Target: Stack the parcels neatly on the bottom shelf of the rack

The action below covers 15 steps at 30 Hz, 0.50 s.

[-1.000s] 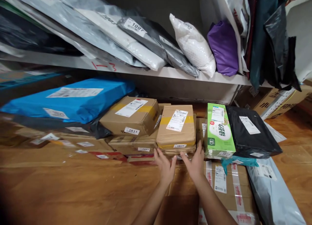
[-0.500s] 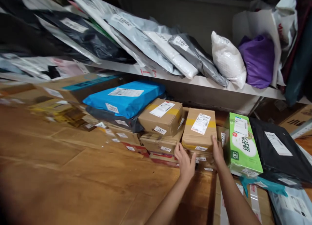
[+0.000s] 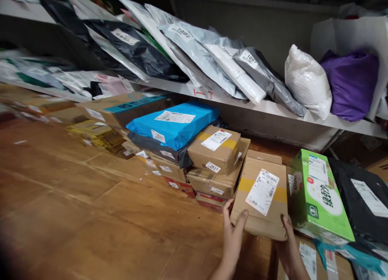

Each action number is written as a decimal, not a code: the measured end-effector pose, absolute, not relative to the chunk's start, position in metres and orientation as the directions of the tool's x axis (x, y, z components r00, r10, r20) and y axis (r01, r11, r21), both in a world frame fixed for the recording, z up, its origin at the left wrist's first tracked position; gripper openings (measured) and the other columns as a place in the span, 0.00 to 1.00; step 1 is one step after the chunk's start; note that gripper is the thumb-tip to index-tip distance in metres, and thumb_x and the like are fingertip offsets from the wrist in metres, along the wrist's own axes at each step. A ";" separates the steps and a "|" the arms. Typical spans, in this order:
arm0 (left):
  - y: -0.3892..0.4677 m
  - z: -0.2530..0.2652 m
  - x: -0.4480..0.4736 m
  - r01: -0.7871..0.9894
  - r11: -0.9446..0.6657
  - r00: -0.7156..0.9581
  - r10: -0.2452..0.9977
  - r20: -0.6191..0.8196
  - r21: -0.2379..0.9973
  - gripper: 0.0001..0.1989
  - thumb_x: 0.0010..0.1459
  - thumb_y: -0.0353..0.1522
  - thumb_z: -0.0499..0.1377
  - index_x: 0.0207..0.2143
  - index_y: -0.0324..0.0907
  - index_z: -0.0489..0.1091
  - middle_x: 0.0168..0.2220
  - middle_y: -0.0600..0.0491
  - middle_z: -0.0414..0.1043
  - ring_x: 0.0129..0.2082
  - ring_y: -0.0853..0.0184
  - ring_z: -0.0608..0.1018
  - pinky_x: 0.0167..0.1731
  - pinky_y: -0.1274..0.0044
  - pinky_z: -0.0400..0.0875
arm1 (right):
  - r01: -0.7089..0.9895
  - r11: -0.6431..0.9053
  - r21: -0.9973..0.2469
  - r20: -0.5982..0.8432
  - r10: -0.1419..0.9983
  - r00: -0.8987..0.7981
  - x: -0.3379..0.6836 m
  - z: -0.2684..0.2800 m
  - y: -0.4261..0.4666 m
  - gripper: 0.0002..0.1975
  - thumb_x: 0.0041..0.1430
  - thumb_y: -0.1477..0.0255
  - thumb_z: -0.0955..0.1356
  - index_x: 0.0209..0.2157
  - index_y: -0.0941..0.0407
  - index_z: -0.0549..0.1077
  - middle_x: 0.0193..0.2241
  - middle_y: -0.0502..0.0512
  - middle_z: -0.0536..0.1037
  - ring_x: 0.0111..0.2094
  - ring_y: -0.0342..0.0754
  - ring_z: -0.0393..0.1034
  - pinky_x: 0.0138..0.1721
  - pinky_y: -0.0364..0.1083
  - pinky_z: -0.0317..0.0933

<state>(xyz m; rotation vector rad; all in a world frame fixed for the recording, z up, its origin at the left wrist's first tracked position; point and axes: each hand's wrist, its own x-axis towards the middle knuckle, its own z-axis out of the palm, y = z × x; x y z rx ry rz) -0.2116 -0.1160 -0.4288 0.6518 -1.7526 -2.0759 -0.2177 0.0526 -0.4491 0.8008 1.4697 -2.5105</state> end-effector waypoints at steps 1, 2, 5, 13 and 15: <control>-0.117 -0.426 -0.210 -0.033 -0.196 -0.845 -0.518 -0.132 0.980 0.27 0.49 0.45 0.62 0.50 0.45 0.65 0.54 0.43 0.68 0.55 0.53 0.70 0.57 0.62 0.63 | 0.355 -0.536 -0.766 -0.506 0.163 -0.847 -0.214 -0.444 0.048 0.33 0.38 0.53 0.76 0.48 0.51 0.77 0.41 0.56 0.84 0.46 0.63 0.78 0.46 0.61 0.74; -0.119 -0.421 -0.208 -0.029 -0.194 -0.856 -0.502 -0.125 0.980 0.26 0.49 0.43 0.61 0.50 0.45 0.66 0.54 0.43 0.69 0.56 0.53 0.69 0.58 0.62 0.62 | 0.340 -0.547 -0.765 -0.501 0.175 -0.847 -0.210 -0.441 0.043 0.34 0.38 0.54 0.76 0.49 0.51 0.76 0.40 0.56 0.84 0.45 0.63 0.78 0.47 0.61 0.74; -0.123 -0.400 -0.200 0.041 -0.120 -0.879 -0.477 -0.022 0.992 0.21 0.50 0.41 0.61 0.47 0.45 0.70 0.49 0.44 0.70 0.54 0.53 0.70 0.58 0.62 0.64 | 0.265 -0.573 -0.776 -0.471 0.246 -0.847 -0.192 -0.437 0.038 0.34 0.41 0.55 0.73 0.52 0.50 0.75 0.39 0.56 0.84 0.44 0.63 0.78 0.49 0.63 0.72; -0.172 -0.318 -0.203 0.309 0.020 -0.805 -0.527 0.273 0.951 0.27 0.56 0.47 0.62 0.56 0.48 0.67 0.56 0.45 0.67 0.54 0.56 0.72 0.54 0.66 0.71 | 0.151 -0.475 -0.867 -0.320 0.299 -0.899 -0.208 -0.350 0.001 0.38 0.41 0.53 0.69 0.56 0.52 0.72 0.42 0.56 0.83 0.46 0.63 0.76 0.48 0.61 0.72; -0.197 -0.296 -0.235 0.296 0.104 -0.769 -0.564 0.301 0.950 0.28 0.58 0.46 0.60 0.58 0.47 0.65 0.57 0.46 0.67 0.57 0.56 0.71 0.58 0.64 0.67 | 0.144 -0.471 -0.870 -0.260 0.191 -0.947 -0.240 -0.313 -0.038 0.37 0.45 0.51 0.68 0.55 0.54 0.71 0.42 0.57 0.82 0.47 0.62 0.75 0.47 0.60 0.72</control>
